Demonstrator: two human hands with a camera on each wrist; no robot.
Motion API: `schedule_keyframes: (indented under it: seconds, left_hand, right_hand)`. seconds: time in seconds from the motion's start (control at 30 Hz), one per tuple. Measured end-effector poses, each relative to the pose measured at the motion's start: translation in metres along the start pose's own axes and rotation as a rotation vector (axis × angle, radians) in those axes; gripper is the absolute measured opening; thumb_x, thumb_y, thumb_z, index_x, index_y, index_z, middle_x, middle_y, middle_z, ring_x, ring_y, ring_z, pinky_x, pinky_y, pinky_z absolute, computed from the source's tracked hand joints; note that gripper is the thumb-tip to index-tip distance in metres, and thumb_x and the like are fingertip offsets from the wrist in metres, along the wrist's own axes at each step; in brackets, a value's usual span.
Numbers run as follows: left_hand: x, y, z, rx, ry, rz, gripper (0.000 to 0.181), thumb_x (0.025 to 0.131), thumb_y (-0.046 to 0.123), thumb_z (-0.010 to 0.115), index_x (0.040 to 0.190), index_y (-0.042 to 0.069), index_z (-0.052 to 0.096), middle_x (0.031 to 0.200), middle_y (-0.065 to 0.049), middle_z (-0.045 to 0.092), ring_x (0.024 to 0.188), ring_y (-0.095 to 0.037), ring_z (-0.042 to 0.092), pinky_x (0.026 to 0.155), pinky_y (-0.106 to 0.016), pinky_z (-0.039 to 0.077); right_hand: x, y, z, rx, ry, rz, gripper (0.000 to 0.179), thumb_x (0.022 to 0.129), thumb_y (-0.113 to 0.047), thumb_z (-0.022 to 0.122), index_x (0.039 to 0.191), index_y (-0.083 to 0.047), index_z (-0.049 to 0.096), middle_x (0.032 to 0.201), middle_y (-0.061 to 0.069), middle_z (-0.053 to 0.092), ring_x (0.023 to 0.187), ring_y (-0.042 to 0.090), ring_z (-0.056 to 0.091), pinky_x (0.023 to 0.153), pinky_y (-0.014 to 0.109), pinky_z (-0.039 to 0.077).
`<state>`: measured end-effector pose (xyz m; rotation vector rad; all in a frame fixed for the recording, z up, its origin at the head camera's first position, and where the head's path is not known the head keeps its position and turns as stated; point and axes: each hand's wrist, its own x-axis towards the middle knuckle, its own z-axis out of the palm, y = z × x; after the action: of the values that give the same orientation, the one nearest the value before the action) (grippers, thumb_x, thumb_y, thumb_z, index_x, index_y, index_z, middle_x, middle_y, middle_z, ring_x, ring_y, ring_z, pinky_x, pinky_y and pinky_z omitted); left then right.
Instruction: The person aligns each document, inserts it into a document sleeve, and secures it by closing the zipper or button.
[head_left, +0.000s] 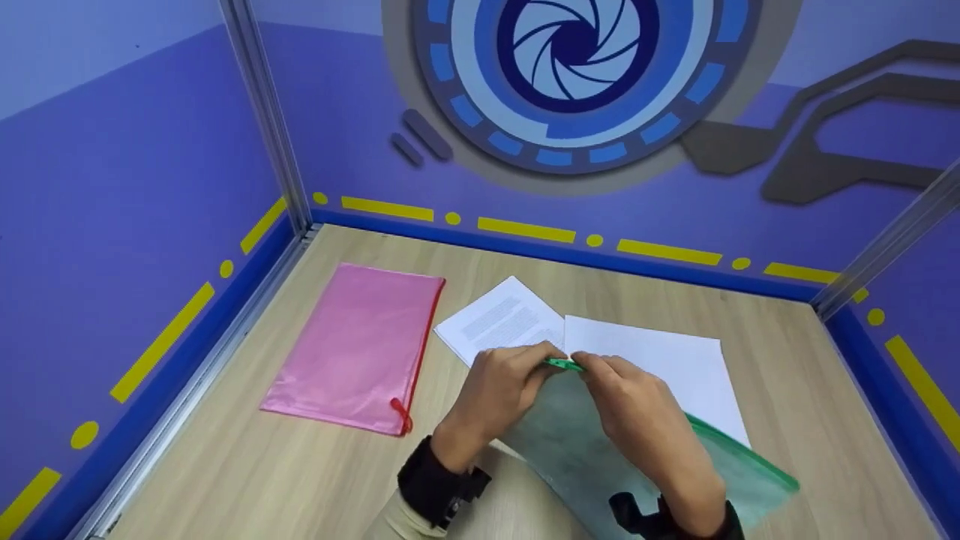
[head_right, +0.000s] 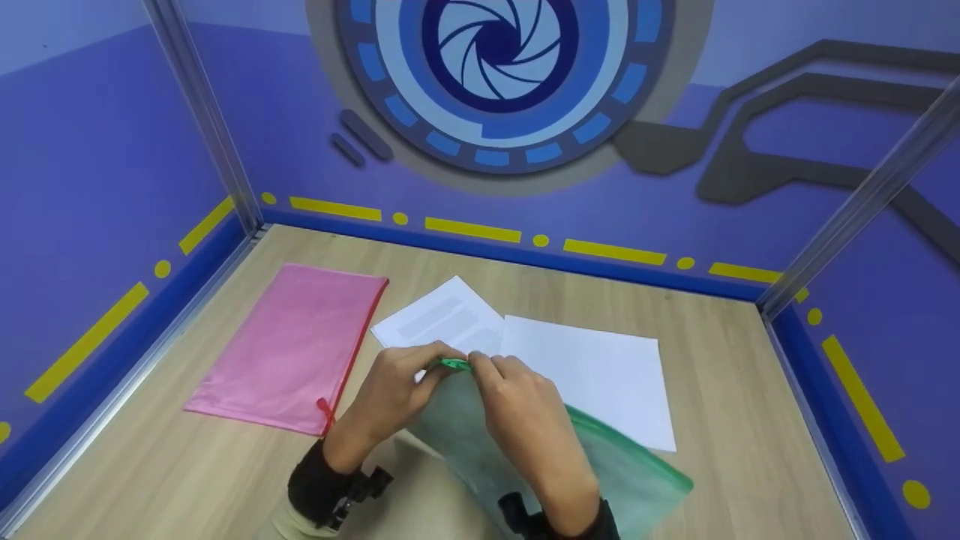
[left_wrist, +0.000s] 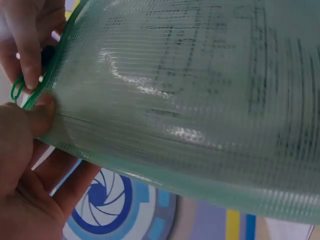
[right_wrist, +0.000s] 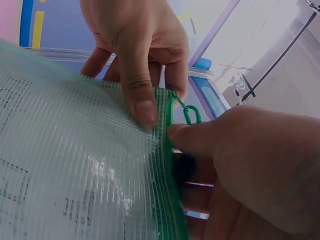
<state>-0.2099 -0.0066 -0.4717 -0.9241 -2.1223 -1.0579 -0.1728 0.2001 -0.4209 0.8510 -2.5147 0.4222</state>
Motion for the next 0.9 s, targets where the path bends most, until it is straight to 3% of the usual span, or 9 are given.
schedule_keyframes:
  seconds: [0.2,0.33,0.43,0.6,0.8,0.9]
  left_hand:
    - [0.001,-0.006,0.002,-0.190,0.085,0.006,0.008,0.100,0.006,0.072,0.099,0.012,0.077,0.093,0.005,0.078,0.085,0.000,0.070,0.077,-0.021,0.056]
    - [0.001,-0.005,0.007,-0.312,0.141,0.011,0.007,0.100,0.005,0.072,0.104,0.009,0.077,0.096,0.001,0.080,0.088,-0.008,0.074,0.078,-0.025,0.059]
    - [0.003,-0.005,0.009,-0.379,0.147,0.001,0.009,0.100,0.002,0.071,0.105,0.008,0.076,0.098,-0.002,0.080,0.092,-0.014,0.077,0.081,-0.029,0.061]
    - [0.009,-0.011,0.004,-0.451,0.091,-0.063,0.011,0.101,0.001,0.069,0.103,0.008,0.077,0.095,-0.001,0.080,0.084,-0.008,0.072,0.072,-0.024,0.058]
    - [0.002,-0.020,-0.010,-0.457,-0.044,-0.135,0.008,0.104,0.015,0.070,0.098,0.013,0.075,0.076,-0.001,0.070,0.062,-0.002,0.044,0.059,-0.020,0.037]
    - [0.003,-0.020,-0.019,-0.428,-0.147,-0.174,0.009,0.104,0.017,0.069,0.097,0.014,0.073,0.079,0.000,0.070,0.066,0.000,0.052,0.062,-0.019,0.042]
  right_hand:
    - [-0.003,0.000,-0.010,0.007,0.128,-0.066,0.041,0.084,0.004,0.086,0.122,-0.008,0.076,0.095,0.002,0.075,0.083,0.013,0.074,0.071,0.032,0.062]
    - [-0.007,0.001,-0.019,0.006,0.228,-0.145,0.054,0.076,0.004,0.092,0.126,-0.010,0.078,0.088,-0.003,0.074,0.074,0.008,0.067,0.064,0.029,0.060]
    - [-0.005,0.003,-0.025,0.004,0.268,-0.173,0.054,0.076,0.001,0.092,0.126,-0.013,0.078,0.089,-0.004,0.075,0.074,0.008,0.067,0.063,0.030,0.059]
    - [0.001,0.007,-0.025,0.018,0.295,-0.185,0.046,0.080,0.000,0.090,0.123,-0.014,0.080,0.095,-0.005,0.078,0.078,0.011,0.071,0.064,0.033,0.060]
    - [0.001,0.005,-0.013,0.090,0.221,-0.149,0.040,0.083,0.001,0.088,0.119,-0.014,0.081,0.094,-0.006,0.077,0.080,0.007,0.071,0.065,0.028,0.060]
    - [0.000,0.002,-0.011,0.134,0.156,-0.108,0.037,0.086,-0.001,0.086,0.119,-0.015,0.081,0.094,-0.006,0.077,0.079,0.005,0.070,0.066,0.027,0.060]
